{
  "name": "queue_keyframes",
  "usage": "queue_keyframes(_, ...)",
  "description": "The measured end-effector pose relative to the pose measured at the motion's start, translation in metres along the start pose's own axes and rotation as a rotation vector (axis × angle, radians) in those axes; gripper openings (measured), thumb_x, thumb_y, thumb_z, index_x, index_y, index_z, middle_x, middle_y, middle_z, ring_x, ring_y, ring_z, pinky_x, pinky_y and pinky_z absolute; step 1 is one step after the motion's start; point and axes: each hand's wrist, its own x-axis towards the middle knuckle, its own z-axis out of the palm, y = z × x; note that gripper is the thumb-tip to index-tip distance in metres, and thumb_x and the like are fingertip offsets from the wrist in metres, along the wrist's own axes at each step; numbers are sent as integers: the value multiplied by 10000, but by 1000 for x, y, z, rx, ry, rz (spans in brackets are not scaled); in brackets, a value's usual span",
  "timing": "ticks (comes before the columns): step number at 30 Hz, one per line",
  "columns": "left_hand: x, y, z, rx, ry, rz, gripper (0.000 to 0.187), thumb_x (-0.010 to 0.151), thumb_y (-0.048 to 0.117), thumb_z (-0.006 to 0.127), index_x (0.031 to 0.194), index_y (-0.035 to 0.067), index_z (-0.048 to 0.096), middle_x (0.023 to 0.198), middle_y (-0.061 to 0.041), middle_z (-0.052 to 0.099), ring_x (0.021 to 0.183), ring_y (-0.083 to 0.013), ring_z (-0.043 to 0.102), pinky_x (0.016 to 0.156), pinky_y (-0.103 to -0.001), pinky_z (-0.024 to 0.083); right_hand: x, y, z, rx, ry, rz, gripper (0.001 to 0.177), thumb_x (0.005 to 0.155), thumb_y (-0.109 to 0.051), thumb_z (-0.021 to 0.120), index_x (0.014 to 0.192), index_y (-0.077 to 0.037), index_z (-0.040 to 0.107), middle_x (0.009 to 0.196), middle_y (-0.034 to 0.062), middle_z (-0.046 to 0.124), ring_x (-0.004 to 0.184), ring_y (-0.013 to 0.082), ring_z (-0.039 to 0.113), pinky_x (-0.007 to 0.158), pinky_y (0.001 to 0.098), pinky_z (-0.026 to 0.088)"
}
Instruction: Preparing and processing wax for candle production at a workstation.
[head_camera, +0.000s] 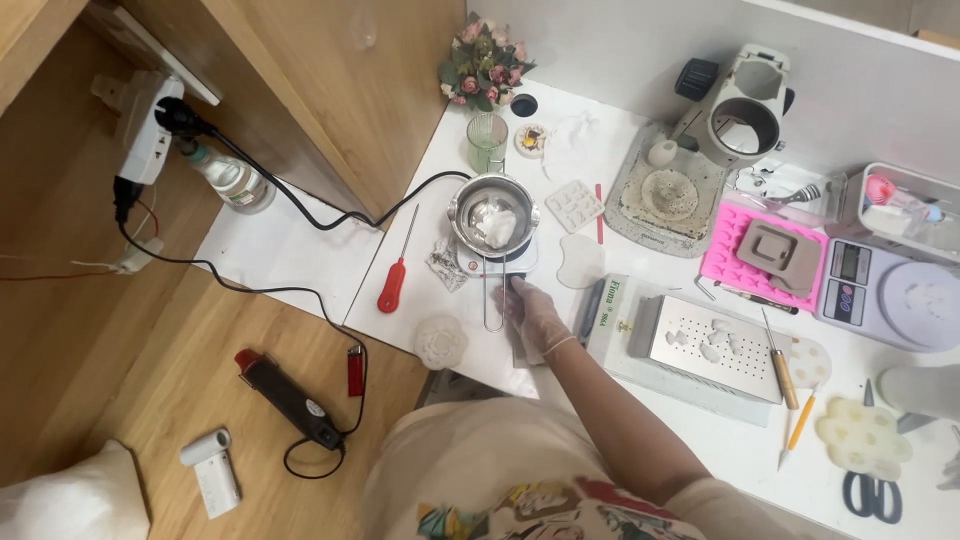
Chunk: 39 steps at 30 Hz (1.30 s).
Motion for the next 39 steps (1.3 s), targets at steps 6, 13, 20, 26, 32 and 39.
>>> queue_keyframes(6,115,-65,279,-227,-119,-293,504,895,453,547,1263,137,682,1109,-17,724,997,-153,694,835,-316,532,-43,-7,-28,-185,-128,-44,197,1019,-141,588,1017,49,641,827,81,654,674,144,589,600,269,485)
queue_keyframes(13,153,-88,433,-1161,-399,-731,568,1040,499,405,1472,131,411,1162,-75,722,1055,-240,690,932,-427,560,-151,-41,-17,-217,-59,0,220,1004,-144,562,1082,34,666,821,72,683,683,126,620,619,257,508)
queue_keyframes(20,148,-109,464,-1335,-387,-607,430,1011,155,379,1327,56,654,902,-98,693,744,-170,654,729,-314,620,-170,-47,-63,-156,85,-62,263,991,-119,556,1180,46,632,880,102,707,727,154,649,662,271,541)
queue_keyframes(26,142,-108,460,-1148,-448,-690,471,1067,339,365,1167,60,731,800,-65,670,706,-136,643,663,-290,623,-190,-61,-64,-212,134,-119,274,998,-141,572,1184,51,631,900,100,697,725,154,640,668,265,525)
queue_keyframes(32,141,-85,402,-982,-362,-787,441,1024,436,424,1183,121,689,961,-83,762,736,-161,692,666,-291,569,-225,-86,-46,-360,139,-151,313,977,-156,596,1212,45,645,931,107,696,777,160,639,752,279,529)
queue_keyframes(39,162,-101,364,-743,-73,-795,299,975,244,625,1215,87,706,1059,-73,733,847,-167,685,808,-329,595,-247,-106,-56,-542,196,-195,358,953,-211,616,1193,49,666,956,129,716,850,193,657,860,322,547)
